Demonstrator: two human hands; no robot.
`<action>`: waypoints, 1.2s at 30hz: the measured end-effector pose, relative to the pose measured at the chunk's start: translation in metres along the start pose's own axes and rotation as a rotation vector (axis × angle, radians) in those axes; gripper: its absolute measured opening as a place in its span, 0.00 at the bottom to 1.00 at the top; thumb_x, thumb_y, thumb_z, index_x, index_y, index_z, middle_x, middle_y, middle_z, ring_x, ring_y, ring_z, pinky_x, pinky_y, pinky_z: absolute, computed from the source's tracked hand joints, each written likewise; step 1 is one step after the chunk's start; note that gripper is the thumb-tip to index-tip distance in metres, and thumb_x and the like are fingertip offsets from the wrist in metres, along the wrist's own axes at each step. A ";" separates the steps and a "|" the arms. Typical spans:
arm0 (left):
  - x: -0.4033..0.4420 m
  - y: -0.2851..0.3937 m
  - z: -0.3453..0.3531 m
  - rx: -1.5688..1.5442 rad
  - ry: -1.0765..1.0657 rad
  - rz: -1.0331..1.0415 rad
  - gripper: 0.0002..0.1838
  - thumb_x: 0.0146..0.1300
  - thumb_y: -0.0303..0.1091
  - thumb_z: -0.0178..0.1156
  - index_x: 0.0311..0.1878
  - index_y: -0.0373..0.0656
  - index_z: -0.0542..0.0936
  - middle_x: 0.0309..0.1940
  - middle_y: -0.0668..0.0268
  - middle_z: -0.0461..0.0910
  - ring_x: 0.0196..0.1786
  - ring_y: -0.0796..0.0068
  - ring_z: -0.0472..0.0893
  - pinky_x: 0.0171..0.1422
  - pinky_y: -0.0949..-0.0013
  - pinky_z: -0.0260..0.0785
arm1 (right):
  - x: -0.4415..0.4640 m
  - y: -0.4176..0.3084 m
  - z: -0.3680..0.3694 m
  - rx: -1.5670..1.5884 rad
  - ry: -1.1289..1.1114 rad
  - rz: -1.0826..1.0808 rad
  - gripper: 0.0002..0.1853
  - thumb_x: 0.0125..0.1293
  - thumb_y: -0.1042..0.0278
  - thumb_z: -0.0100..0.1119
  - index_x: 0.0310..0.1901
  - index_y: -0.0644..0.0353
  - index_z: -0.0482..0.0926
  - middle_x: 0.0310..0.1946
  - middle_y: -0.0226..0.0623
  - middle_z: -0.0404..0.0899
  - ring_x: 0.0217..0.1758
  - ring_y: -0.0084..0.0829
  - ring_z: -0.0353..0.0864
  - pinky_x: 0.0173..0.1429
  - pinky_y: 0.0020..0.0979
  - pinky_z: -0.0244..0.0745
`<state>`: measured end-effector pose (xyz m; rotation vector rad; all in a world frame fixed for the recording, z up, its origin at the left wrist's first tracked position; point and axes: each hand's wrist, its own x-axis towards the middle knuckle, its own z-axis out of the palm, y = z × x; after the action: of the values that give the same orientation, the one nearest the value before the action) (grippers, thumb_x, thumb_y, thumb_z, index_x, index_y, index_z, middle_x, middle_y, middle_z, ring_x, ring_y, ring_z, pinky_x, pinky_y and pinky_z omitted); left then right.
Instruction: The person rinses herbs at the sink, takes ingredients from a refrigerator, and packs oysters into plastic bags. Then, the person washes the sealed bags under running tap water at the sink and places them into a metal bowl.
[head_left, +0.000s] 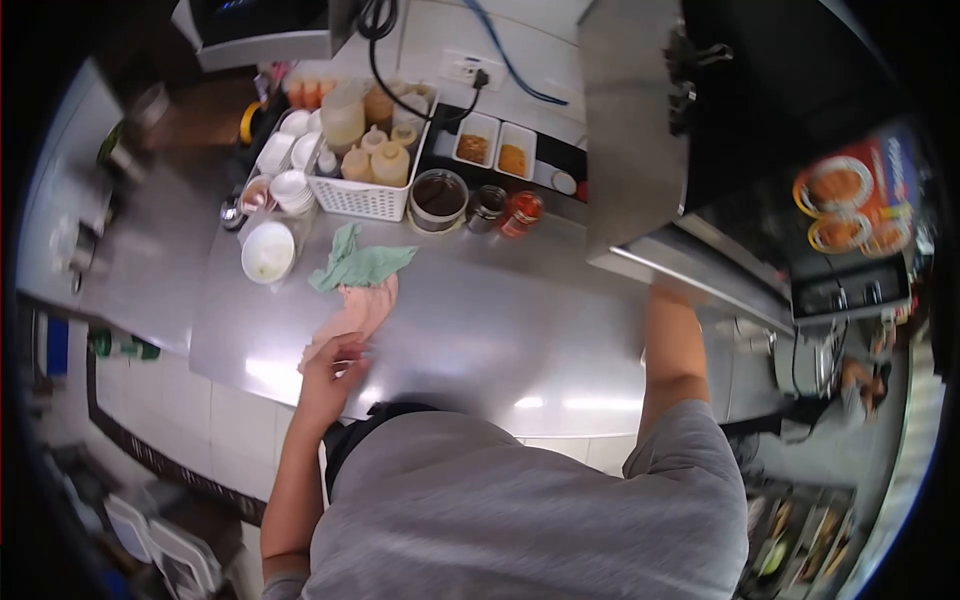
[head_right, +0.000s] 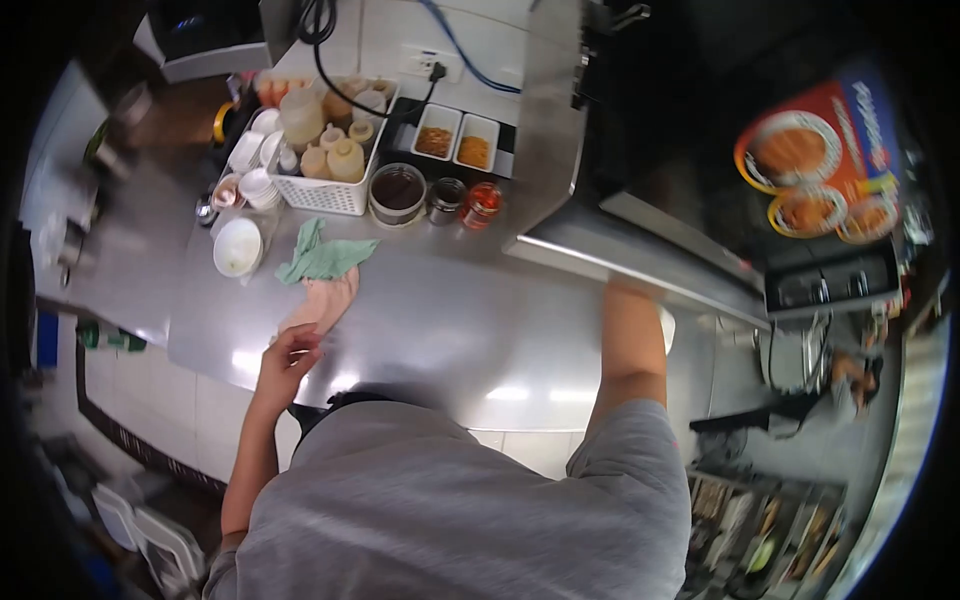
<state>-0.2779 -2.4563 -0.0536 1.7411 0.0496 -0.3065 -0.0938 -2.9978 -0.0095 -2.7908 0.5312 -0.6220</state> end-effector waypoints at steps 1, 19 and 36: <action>-0.007 -0.002 0.000 -0.005 0.053 -0.034 0.20 0.58 0.24 0.60 0.55 0.40 0.75 0.43 0.62 0.79 0.45 0.73 0.79 0.50 0.71 0.72 | 0.013 0.006 0.007 0.002 -0.021 0.000 0.16 0.49 0.65 0.62 0.41 0.58 0.79 0.37 0.49 0.77 0.41 0.48 0.76 0.48 0.39 0.71; -0.027 0.005 0.025 0.101 0.274 -0.221 0.18 0.59 0.28 0.62 0.54 0.39 0.75 0.41 0.61 0.80 0.45 0.72 0.79 0.52 0.67 0.71 | 0.044 -0.007 0.074 -0.055 0.013 -0.134 0.18 0.51 0.76 0.54 0.46 0.53 0.80 0.39 0.45 0.76 0.44 0.47 0.74 0.51 0.39 0.70; -0.023 0.015 0.015 0.117 0.259 -0.202 0.19 0.59 0.27 0.62 0.55 0.40 0.75 0.43 0.60 0.81 0.46 0.70 0.80 0.53 0.67 0.71 | 0.028 -0.174 0.110 -0.092 -0.268 -0.870 0.16 0.50 0.78 0.54 0.40 0.49 0.84 0.41 0.37 0.74 0.52 0.41 0.70 0.55 0.41 0.65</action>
<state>-0.2998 -2.4708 -0.0366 1.8876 0.4039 -0.2321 0.0304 -2.8350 -0.0443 -3.0349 -0.7652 -0.3403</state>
